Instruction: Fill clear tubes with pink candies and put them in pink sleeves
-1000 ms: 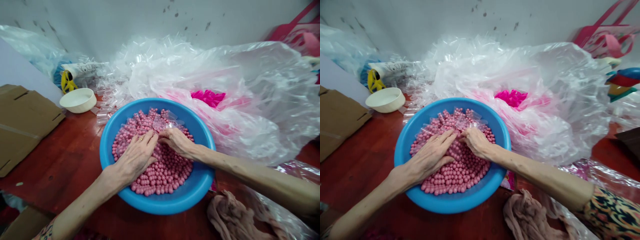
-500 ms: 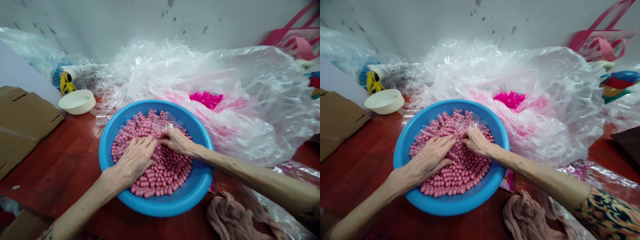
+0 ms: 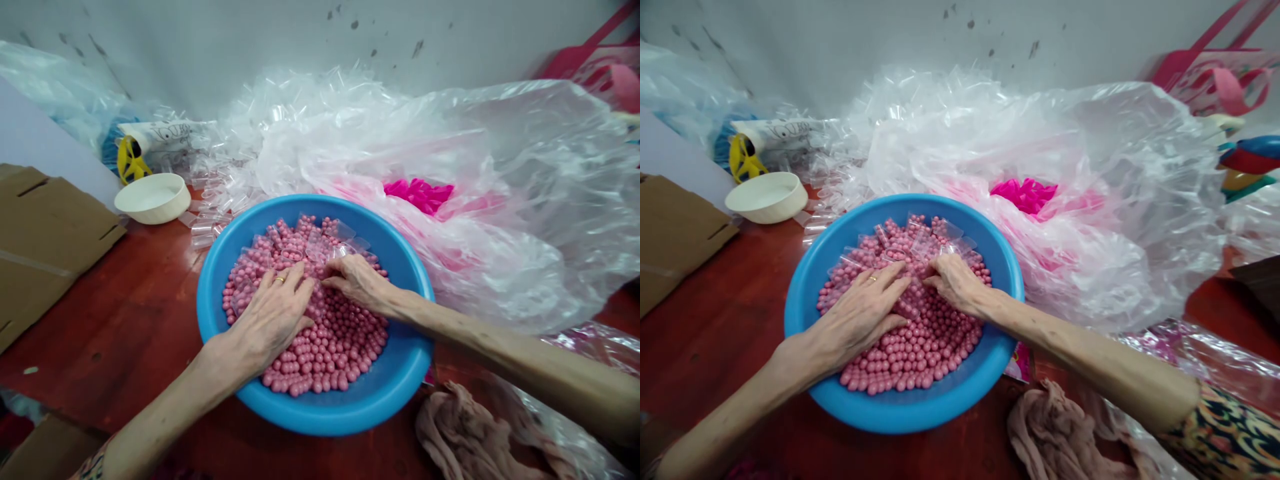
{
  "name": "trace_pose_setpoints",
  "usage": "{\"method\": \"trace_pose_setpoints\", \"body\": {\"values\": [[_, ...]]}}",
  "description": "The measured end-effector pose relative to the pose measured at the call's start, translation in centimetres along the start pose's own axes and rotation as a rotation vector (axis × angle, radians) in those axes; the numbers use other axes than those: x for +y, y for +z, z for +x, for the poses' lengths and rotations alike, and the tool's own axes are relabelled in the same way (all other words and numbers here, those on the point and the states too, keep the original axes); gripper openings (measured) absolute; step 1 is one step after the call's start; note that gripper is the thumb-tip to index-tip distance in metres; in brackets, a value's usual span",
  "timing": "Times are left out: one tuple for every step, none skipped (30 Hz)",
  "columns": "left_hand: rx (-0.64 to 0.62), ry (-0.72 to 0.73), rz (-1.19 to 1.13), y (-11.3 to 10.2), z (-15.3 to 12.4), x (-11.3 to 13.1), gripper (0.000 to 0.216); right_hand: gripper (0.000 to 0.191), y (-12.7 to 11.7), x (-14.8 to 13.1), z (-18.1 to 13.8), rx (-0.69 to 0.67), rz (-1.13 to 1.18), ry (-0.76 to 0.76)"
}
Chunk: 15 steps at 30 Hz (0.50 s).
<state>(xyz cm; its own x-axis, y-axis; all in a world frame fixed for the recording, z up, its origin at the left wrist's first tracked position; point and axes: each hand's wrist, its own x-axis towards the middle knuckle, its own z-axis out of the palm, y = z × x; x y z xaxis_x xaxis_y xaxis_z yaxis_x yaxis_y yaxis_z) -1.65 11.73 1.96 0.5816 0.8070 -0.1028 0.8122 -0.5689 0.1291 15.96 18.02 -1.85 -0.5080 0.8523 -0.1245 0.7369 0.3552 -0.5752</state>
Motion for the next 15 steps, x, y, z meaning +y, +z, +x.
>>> {"method": "trace_pose_setpoints", "body": {"values": [[0.001, -0.002, 0.007, 0.0, 0.0, 0.0, 0.038, 0.023, 0.0, -0.1, 0.0, 0.005, -0.009, 0.002], [-0.003, 0.001, 0.014, 0.1, 0.0, 0.0, 0.039, 0.023, 0.1, -0.2, 0.0, 0.013, -0.019, 0.005], [-0.002, 0.008, 0.019, 0.1, 0.0, 0.0, 0.039, 0.023, 0.1, -0.2, 0.0, 0.024, -0.029, 0.008], [0.002, 0.018, 0.023, 0.2, 0.0, 0.0, 0.04, 0.023, 0.0, -0.2, -0.1, 0.033, -0.038, 0.011], [0.003, 0.024, 0.027, 0.3, 0.0, 0.0, 0.04, 0.022, 0.0, -0.2, -0.1, 0.039, -0.047, 0.013], [0.002, 0.024, 0.029, 0.3, -0.1, -0.1, 0.041, 0.022, 0.0, -0.1, -0.1, 0.039, -0.056, 0.014], [0.003, 0.024, 0.029, 0.5, -0.1, -0.1, 0.041, 0.023, 0.1, 0.0, -0.1, 0.034, -0.064, 0.013], [0.007, 0.025, 0.028, 0.7, -0.2, -0.2, 0.041, 0.025, 0.1, 0.2, -0.1, 0.025, -0.07, 0.011], [0.013, 0.028, 0.026, 0.9, -0.3, -0.4, 0.04, 0.026, 0.2, 0.3, -0.2, 0.015, -0.074, 0.007], [0.024, 0.037, 0.024, 1.2, -0.3, -0.6, 0.04, 0.027, 0.3, 0.4, -0.2, 0.007, -0.077, 0.003], [0.041, 0.051, 0.022, 1.4, -0.4, -0.8, 0.039, 0.028, 0.4, 0.5, -0.2, 0.004, -0.079, -0.001], [0.061, 0.069, 0.019, 1.7, -0.5, -0.9, 0.038, 0.029, 0.4, 0.5, -0.2, 0.002, -0.081, -0.004], [0.075, 0.082, 0.017, 1.9, -0.5, -1.1, 0.039, 0.03, 0.5, 0.6, -0.2, 0.003, -0.082, -0.008], [0.086, 0.091, 0.014, 2.0, -0.5, -1.2, 0.039, 0.03, 0.5, 0.6, -0.2, 0.005, -0.084, -0.013], [0.09, 0.097, 0.015, 2.1, -0.5, -1.2, 0.041, 0.03, 0.6, 0.6, -0.2, 0.008, -0.087, -0.017]]}}
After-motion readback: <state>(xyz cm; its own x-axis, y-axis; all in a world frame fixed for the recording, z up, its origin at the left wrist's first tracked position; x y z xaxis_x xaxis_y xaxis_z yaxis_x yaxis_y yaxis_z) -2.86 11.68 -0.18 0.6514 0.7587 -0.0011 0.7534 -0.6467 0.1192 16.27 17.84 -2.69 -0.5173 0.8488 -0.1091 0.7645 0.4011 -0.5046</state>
